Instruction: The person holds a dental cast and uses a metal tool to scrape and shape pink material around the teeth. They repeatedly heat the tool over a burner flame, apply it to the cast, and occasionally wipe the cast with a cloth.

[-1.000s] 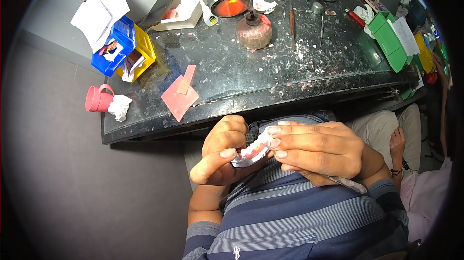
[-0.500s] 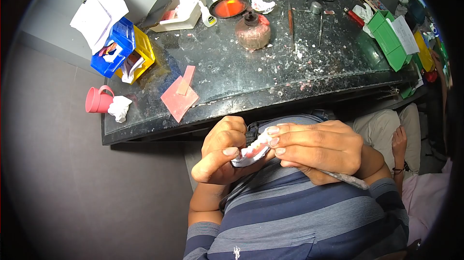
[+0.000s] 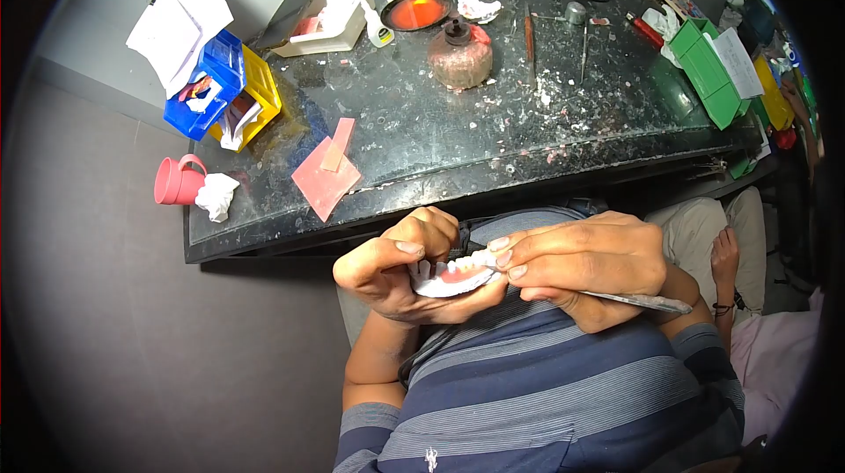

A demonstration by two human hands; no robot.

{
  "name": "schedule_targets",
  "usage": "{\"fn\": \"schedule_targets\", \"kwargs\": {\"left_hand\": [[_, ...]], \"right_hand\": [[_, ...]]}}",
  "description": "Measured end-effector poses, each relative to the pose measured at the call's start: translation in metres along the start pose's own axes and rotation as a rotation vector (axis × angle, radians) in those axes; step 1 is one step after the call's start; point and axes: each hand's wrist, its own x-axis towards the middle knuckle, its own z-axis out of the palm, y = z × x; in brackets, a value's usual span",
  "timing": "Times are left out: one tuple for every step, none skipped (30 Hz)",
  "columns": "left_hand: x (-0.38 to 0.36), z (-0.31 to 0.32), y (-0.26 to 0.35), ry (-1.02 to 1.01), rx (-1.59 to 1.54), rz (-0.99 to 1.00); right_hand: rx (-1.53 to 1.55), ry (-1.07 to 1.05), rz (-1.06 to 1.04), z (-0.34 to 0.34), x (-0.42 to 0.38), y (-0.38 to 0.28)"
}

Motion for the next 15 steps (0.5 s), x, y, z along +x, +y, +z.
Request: {"fn": "schedule_targets", "kwargs": {"left_hand": [[-0.0002,0.0016,-0.0019,0.038,-0.046,0.042],[-0.0001,0.0022,-0.0025,0.038,-0.047,0.042],[-0.0001,0.0026,-0.0029,0.040,-0.034,0.056],[-0.0002,0.0028,-0.0030,0.042,-0.021,0.071],[-0.0004,0.0020,-0.0012,0.042,-0.021,0.070],[-0.0005,0.0004,0.0019,0.015,0.027,0.018],[-0.0003,-0.0004,0.0037,-0.013,0.075,-0.035],[0.0000,0.0000,0.0036,-0.013,0.075,-0.034],[0.0001,0.0006,0.0034,-0.015,0.081,-0.029],[0.0002,0.0010,0.0034,-0.016,0.087,-0.024],[0.0002,0.0012,0.0037,-0.016,0.087,-0.024],[0.0001,0.0013,0.0042,-0.013,0.089,-0.033],[0.0000,0.0015,0.0044,-0.009,0.092,-0.042],[-0.0002,0.0017,0.0039,-0.009,0.092,-0.042],[-0.0004,0.0020,0.0030,-0.005,0.085,-0.041]], "right_hand": [[-0.010,-0.006,-0.011,0.0000,0.0008,-0.0003],[-0.021,-0.012,-0.022,0.0002,0.0015,-0.0004],[-0.021,-0.012,-0.022,0.0011,0.0013,0.0004],[-0.022,0.000,-0.038,0.0027,0.0004,0.0021],[-0.023,0.013,-0.053,0.0039,-0.0002,0.0031],[-0.023,0.013,-0.053,0.0045,-0.0003,0.0034],[-0.024,0.017,-0.055,0.0049,-0.0004,0.0035],[-0.025,0.022,-0.057,0.0052,-0.0005,0.0037],[-0.025,0.022,-0.057,0.0052,-0.0005,0.0037],[-0.030,0.022,-0.058,0.0052,-0.0006,0.0039],[-0.035,0.022,-0.059,0.0053,-0.0006,0.0040],[-0.035,0.022,-0.059,0.0056,-0.0005,0.0044],[-0.026,0.030,-0.063,0.0061,-0.0002,0.0050],[-0.017,0.037,-0.068,0.0065,-0.0001,0.0057],[-0.017,0.037,-0.068,0.0068,-0.0002,0.0064]]}}
